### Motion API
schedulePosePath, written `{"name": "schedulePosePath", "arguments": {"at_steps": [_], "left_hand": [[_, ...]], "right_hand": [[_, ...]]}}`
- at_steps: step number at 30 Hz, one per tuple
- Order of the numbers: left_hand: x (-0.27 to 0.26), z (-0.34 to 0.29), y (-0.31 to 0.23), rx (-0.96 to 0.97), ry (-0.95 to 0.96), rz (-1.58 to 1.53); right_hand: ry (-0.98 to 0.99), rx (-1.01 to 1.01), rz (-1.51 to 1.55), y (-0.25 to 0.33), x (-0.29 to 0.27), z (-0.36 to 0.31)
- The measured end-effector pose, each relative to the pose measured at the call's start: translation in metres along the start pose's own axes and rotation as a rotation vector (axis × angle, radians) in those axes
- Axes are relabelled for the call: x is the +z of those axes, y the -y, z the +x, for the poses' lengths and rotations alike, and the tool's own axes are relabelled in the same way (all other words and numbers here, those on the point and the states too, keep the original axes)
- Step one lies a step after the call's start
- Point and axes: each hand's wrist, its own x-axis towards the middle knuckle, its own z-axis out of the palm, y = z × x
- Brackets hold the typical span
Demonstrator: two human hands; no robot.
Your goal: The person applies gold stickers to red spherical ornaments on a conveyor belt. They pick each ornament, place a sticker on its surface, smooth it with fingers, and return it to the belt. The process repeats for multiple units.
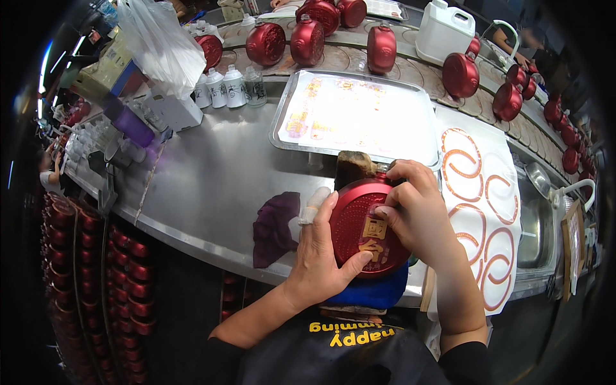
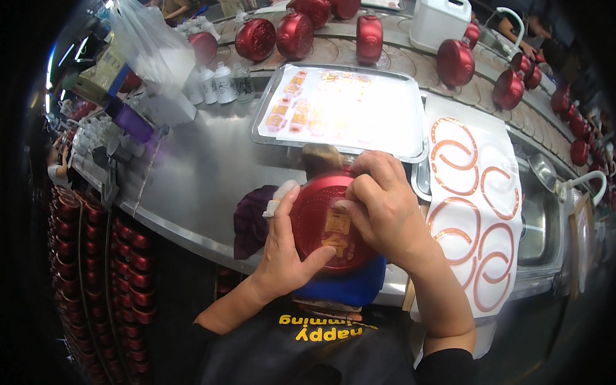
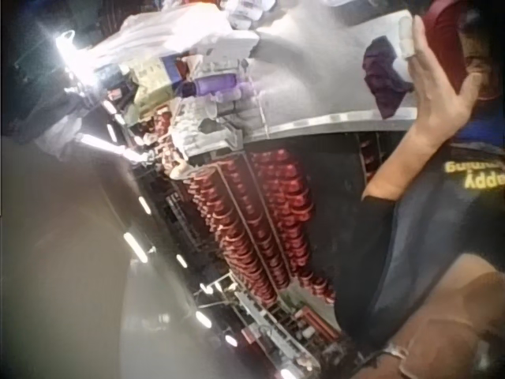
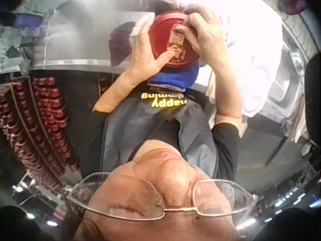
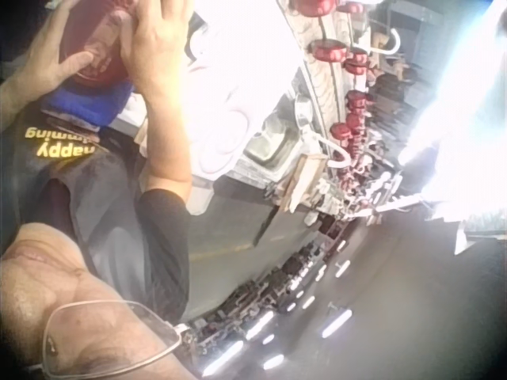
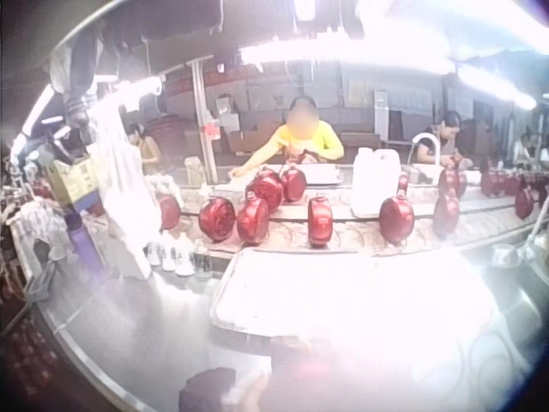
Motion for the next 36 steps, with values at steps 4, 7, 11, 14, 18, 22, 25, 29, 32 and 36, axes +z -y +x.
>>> {"name": "schedulePosePath", "arguments": {"at_steps": [4, 7, 11, 14, 18, 22, 25, 29, 32, 36], "left_hand": [[0.0, 0.0, -0.001, -0.026, 0.013, -0.027], [0.001, -0.001, -0.001, -0.031, 0.01, -0.032], [0.002, -0.001, 0.0, -0.026, -0.001, -0.009], [0.002, -0.001, 0.0, -0.022, -0.002, -0.03], [0.002, -0.002, 0.0, -0.022, -0.003, -0.024], [0.002, -0.002, 0.002, -0.014, -0.008, -0.028], [0.004, -0.002, 0.004, -0.005, -0.017, -0.063], [0.005, -0.003, 0.006, -0.009, -0.025, -0.09], [0.006, -0.003, 0.006, -0.007, -0.033, -0.093], [0.004, -0.002, 0.003, 0.002, -0.044, -0.05]], "right_hand": [[0.002, 0.01, 0.008, 0.002, -0.001, 0.001], [0.004, 0.021, 0.023, 0.003, -0.002, 0.002], [0.013, 0.04, 0.024, 0.004, -0.003, 0.001], [-0.011, 0.043, 0.022, 0.004, -0.001, 0.0], [-0.061, 0.091, 0.007, 0.004, -0.001, -0.002], [-0.073, 0.017, -0.168, 0.011, -0.012, -0.015], [0.039, 0.005, -0.216, 0.023, -0.014, -0.031], [0.122, 0.077, -0.242, 0.028, -0.012, -0.045], [0.111, 0.073, -0.255, 0.027, -0.01, -0.048], [0.094, 0.062, -0.248, 0.025, -0.008, -0.049]]}}
